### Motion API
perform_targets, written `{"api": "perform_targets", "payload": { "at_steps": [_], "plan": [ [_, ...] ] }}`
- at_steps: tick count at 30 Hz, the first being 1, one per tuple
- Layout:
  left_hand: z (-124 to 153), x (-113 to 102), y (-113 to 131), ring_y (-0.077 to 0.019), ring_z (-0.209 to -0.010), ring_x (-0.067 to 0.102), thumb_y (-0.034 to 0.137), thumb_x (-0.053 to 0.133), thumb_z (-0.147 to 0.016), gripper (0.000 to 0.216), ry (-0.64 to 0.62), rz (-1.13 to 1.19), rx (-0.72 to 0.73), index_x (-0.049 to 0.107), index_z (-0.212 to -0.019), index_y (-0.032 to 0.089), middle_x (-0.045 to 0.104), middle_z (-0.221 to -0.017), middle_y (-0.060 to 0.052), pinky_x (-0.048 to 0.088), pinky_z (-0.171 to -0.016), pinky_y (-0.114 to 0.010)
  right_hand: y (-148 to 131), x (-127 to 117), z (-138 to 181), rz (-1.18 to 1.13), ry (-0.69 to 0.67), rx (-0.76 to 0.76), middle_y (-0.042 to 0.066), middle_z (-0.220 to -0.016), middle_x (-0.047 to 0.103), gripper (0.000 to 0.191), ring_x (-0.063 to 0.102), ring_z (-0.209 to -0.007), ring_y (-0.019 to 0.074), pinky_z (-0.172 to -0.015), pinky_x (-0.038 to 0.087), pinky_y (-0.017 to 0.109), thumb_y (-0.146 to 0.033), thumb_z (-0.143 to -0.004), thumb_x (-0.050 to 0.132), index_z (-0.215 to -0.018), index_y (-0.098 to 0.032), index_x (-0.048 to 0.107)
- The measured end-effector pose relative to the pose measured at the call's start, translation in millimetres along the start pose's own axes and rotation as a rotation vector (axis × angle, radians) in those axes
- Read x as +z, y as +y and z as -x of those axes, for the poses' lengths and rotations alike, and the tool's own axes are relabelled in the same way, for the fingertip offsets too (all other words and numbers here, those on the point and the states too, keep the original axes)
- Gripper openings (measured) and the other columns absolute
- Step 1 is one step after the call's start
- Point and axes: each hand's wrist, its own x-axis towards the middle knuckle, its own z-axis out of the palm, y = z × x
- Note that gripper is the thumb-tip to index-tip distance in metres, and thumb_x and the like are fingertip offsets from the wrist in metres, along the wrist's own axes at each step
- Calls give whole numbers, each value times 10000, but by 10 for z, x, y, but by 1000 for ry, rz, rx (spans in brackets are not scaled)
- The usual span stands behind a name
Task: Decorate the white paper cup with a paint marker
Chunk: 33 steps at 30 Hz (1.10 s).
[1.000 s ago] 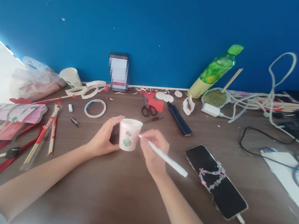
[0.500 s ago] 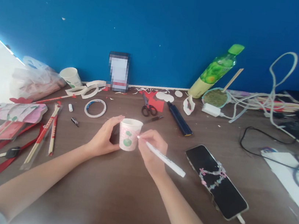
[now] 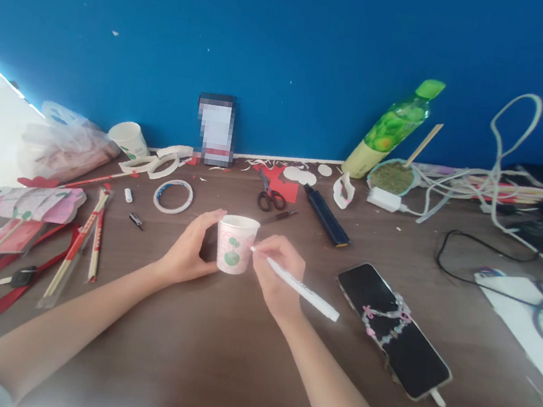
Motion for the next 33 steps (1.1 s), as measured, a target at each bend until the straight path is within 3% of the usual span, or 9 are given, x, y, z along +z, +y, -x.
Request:
{"api": "perform_targets", "payload": {
  "at_steps": [12, 19, 25, 33],
  "plan": [
    [-14, -24, 31, -336, -1352, 466, 291, 733, -734, 812, -11, -3, -10, 269, -1398, 235, 477, -1427, -186, 370, -1112, -571, 74, -16, 10, -45, 20, 38, -12, -653, 578, 97, 544, -645, 147, -615, 424, 288, -163, -768, 633, -686, -212, 615],
    [3, -24, 30, -327, -1397, 412, 279, 706, -757, 863, -46, -61, -13, 183, -1444, 254, 435, -1473, -176, 273, -1165, -592, 126, -37, -8, -194, 23, 153, -23, -597, 539, 114, 510, -599, 140, -635, 453, 313, -250, -752, 639, -659, -209, 588],
    [2, -22, 21, -355, -1425, 358, 309, 737, -736, 909, -68, -38, -83, 160, -1434, 234, 405, -1486, -204, 171, -1174, -656, 9, -44, -2, 34, 45, 142, 24, -732, 663, 67, 632, -690, 178, -622, 490, 301, -263, -752, 690, -776, -214, 652],
    [5, -1, 10, -366, -1417, 366, 321, 751, -732, 879, -49, -15, -76, 190, -1403, 232, 423, -1470, -216, 180, -1164, -669, -114, 22, -23, 53, -7, 43, 28, -701, 685, 94, 676, -675, 184, -614, 525, 293, -235, -741, 701, -695, -218, 621]
  ]
}}
